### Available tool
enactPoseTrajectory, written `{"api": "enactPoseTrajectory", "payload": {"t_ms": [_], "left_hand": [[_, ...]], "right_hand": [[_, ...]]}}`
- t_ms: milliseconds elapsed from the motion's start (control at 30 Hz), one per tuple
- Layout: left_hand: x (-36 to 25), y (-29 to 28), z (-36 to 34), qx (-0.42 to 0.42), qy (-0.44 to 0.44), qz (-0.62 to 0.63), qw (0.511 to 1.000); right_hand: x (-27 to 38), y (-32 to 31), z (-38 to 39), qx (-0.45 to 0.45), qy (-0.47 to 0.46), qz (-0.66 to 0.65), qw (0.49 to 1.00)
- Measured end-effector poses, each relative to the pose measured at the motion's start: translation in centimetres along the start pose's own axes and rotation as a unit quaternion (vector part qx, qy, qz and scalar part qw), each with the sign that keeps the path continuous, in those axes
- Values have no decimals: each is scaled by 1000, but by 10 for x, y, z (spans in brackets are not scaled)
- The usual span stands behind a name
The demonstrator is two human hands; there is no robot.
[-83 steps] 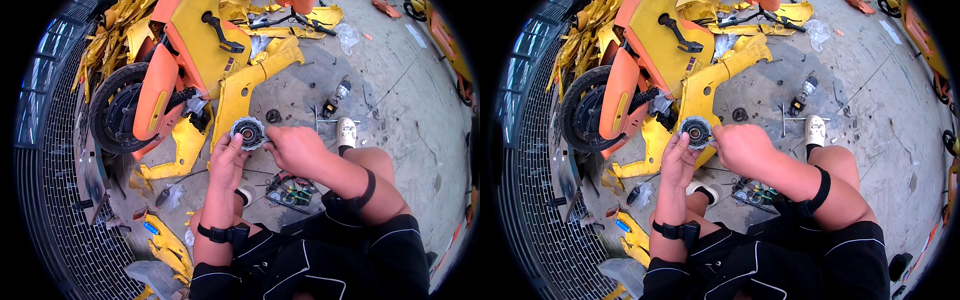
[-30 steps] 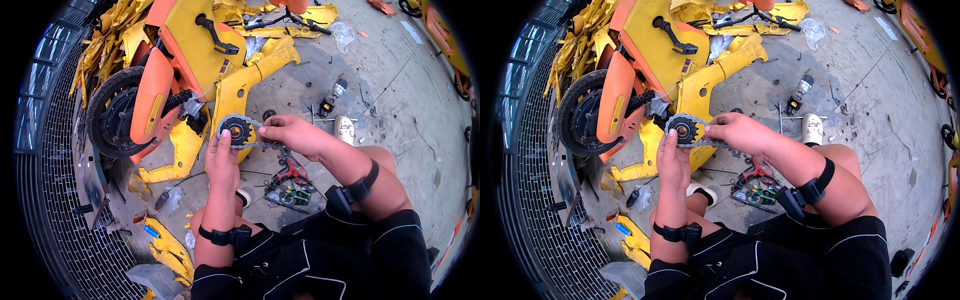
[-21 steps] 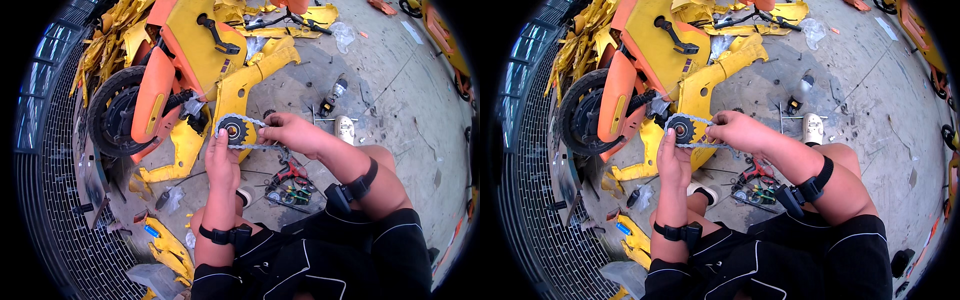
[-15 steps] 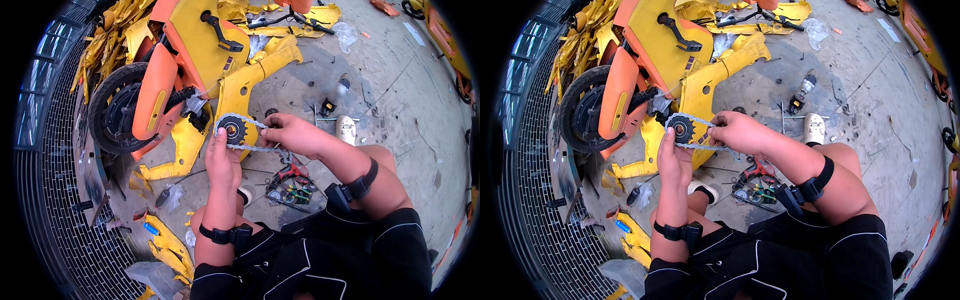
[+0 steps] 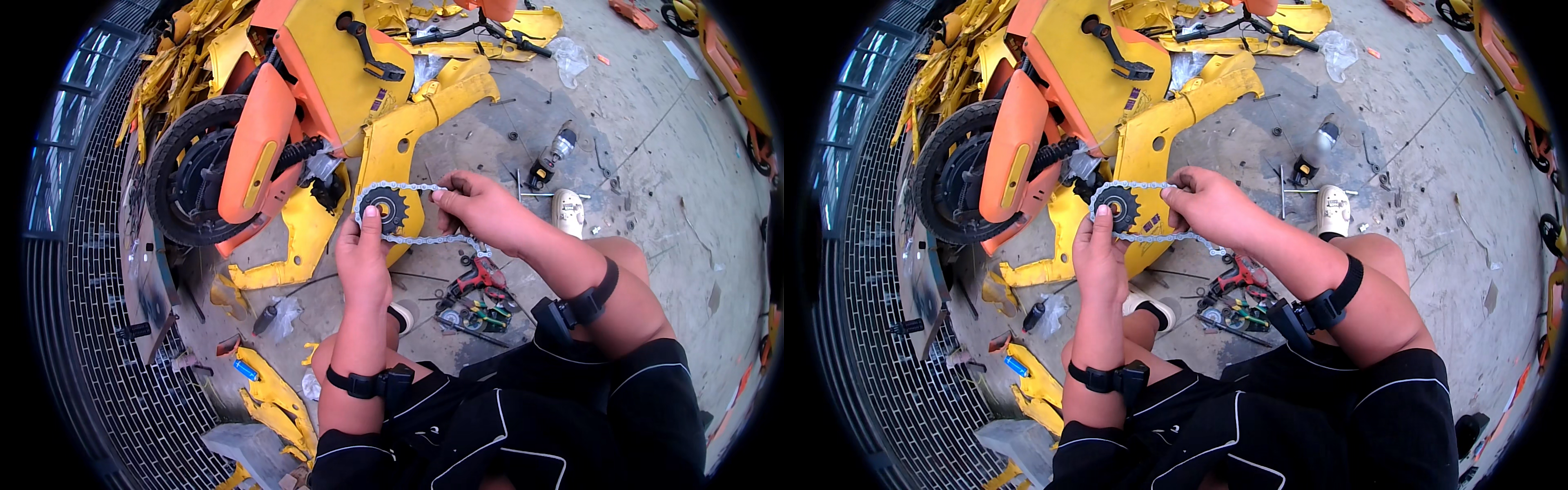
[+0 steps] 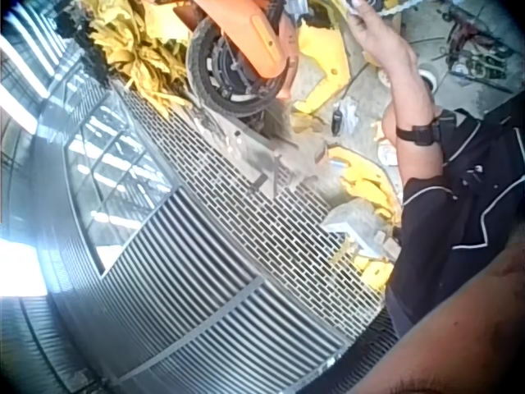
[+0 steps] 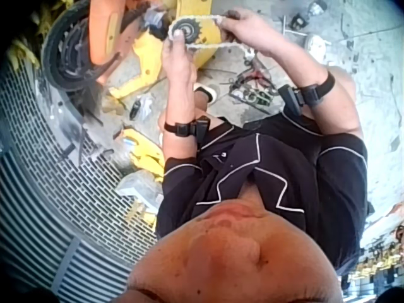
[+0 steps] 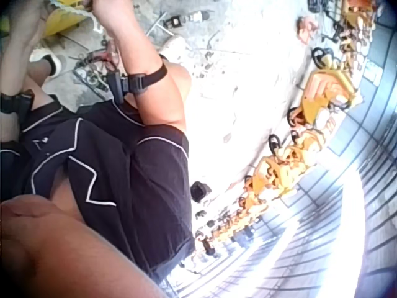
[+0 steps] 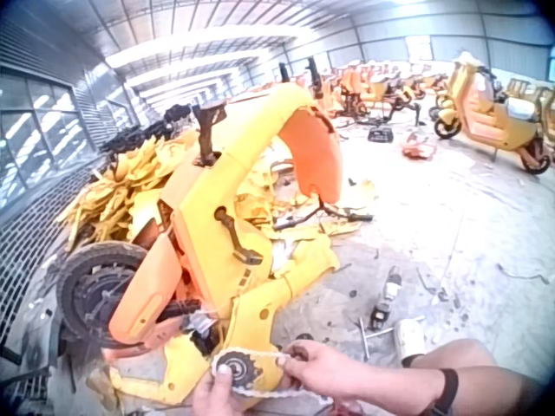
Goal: The person assembles or repairs a vehicle part by hand, using a power drill to secure components including a gear and a chain.
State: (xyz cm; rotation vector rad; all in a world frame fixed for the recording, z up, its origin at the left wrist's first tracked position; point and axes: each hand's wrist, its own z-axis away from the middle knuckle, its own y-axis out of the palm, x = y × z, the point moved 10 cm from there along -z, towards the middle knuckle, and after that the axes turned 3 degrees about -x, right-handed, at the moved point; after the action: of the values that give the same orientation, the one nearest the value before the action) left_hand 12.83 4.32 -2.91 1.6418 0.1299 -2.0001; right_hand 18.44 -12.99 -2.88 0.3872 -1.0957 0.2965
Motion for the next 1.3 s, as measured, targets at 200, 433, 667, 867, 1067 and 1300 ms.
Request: {"api": "enactPoseTrajectory", "payload": {"t_ms": [200,433,667,867,1067,1300], "left_hand": [[10,3,-1,31,-33,35,998],[7,15,6,31,-34,33,998],[7,17,3,37,-23,30,999],[6,24,-1,51,-8,33,998],[7,26,1,35,-17,37,999],[1,13,-6,12,15,20,1000]], "right_hand": [[6,-1,1,-3,-28,-10,1000],[3,2,3,15,-26,-20,999],[1,2,7,34,-17,-26,999],[1,-5,8,26,-4,-14,1000],[1,-13,8,8,-7,25,1000],[-10,-19,6,13,7,99,995]]}}
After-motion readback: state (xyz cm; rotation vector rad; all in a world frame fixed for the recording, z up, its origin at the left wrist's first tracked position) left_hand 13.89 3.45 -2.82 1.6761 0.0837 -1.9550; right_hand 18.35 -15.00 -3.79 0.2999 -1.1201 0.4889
